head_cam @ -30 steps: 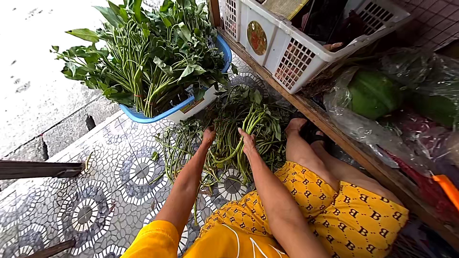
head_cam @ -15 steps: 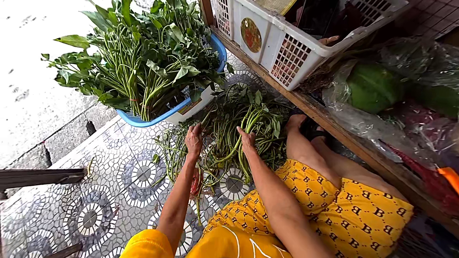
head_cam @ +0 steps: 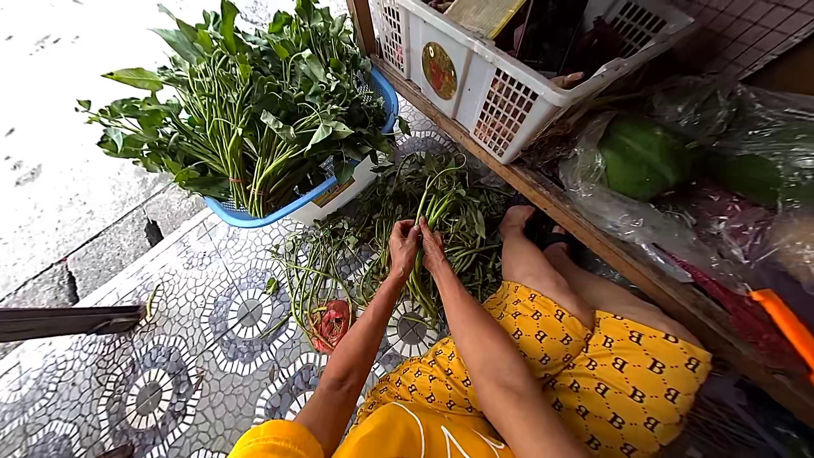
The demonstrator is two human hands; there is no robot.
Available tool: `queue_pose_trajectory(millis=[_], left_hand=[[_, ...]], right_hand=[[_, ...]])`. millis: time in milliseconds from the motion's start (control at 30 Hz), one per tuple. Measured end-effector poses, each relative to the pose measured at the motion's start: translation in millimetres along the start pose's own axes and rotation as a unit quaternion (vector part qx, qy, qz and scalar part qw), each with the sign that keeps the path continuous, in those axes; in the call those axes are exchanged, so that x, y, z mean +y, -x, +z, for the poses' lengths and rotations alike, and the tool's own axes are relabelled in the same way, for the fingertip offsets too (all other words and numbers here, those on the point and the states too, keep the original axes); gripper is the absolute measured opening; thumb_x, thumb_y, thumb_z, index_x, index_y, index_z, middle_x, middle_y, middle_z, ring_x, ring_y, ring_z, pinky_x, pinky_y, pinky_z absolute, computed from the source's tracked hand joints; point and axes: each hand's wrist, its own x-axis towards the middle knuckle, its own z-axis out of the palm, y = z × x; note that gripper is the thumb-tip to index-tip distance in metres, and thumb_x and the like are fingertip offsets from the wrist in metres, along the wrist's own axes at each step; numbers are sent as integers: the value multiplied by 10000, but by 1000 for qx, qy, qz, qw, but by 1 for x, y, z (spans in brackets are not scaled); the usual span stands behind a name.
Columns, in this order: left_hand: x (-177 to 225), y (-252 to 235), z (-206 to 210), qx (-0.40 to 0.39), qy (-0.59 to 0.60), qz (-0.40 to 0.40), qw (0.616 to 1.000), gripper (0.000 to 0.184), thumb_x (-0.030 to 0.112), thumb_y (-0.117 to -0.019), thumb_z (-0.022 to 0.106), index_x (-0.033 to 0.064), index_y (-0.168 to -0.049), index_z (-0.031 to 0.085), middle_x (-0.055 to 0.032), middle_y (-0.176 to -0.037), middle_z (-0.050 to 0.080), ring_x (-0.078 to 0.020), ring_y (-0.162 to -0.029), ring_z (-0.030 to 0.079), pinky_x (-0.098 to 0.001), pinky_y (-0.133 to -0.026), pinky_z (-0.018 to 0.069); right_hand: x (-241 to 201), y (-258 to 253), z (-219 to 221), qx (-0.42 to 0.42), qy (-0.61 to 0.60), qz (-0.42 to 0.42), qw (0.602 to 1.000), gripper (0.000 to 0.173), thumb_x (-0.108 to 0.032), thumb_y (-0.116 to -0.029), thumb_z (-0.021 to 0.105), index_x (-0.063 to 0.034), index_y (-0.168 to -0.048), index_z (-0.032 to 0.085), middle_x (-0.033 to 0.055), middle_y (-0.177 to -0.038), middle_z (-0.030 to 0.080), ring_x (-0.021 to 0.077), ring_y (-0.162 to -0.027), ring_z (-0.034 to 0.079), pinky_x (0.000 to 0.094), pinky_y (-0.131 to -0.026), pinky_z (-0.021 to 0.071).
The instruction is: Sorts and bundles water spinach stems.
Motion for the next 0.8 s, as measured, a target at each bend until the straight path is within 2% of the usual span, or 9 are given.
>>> queue_pose_trajectory(millis=[133,200,267,333,400,500,600,667,800], left_hand=[[1,0,14,4,-101,9,995,182,125,-1029,613,-11,-1149,626,-164,-1003,678,-246,-893,648,-440,-836,529],[2,-1,8,-54,-165,5,985,182,121,-1024,613,-15,-1129,670,-182,-1029,704,-284,-949,674,-496,-881,529],[-7,-12,-6,-115,-213,-5,970,214,167,-1039,602,15,-1142,712,-160,-1049,732,-279,-977,694,-513,-911,531],[-33,-25,-21,-113,-287,-10,951,257,191,-1034,602,12,-1191,698,-197,-1118,716,-348,-1069,672,-565,-963,502],[-62,-35,-37,-144,-379,-53,913,423,250,-998,650,-32,-1312,621,-281,-1287,630,-448,-1252,572,-619,-1077,428],[-80,-36,-48,-223,-450,-106,858,519,368,-1004,626,3,-1373,597,-255,-1310,639,-422,-1266,586,-616,-1075,432],[-76,-37,-46,-256,-441,-83,856,397,244,-1010,588,11,-1325,648,-240,-1251,676,-399,-1220,621,-594,-1068,445],[-78,-39,-43,-246,-402,-109,875,439,166,-983,594,-9,-1385,580,-251,-1258,664,-386,-1207,625,-562,-1063,460],[-87,-47,-34,-253,-349,-141,891,508,233,-1012,635,-35,-1428,519,-265,-1301,638,-364,-1199,635,-517,-1064,475]], right_hand=[[1,0,-3,-25,-21,-19,999,665,-594,-1057,415,2,-1267,621,191,-1149,674,260,-1054,642,457,-944,525],[0,0,-4,0,-21,-4,1000,594,-537,-1050,501,13,-1241,621,193,-1125,671,258,-1028,644,450,-917,534],[-4,0,-8,54,-20,38,998,544,-392,-1055,581,76,-1330,545,266,-1250,613,333,-1132,598,503,-999,477],[-2,-4,-11,106,-30,53,993,452,-320,-1057,596,50,-1304,517,162,-1020,638,217,-860,635,373,-800,540],[2,-8,-11,129,-90,65,985,340,-272,-1047,617,-4,-1218,496,59,-818,521,133,-626,547,279,-605,520],[0,-11,-11,157,-114,70,979,301,-188,-996,688,-12,-1173,518,45,-788,470,108,-555,460,250,-520,453],[-2,-11,-14,180,-95,66,977,309,-174,-991,692,4,-1188,534,58,-821,485,114,-594,470,259,-555,455],[3,-11,-16,185,-83,61,977,331,-183,-1004,681,16,-1226,537,75,-849,509,132,-630,499,279,-589,476],[0,-6,-13,185,-58,73,978,346,-174,-1013,675,32,-1256,541,105,-875,520,148,-639,503,282,-601,473]])
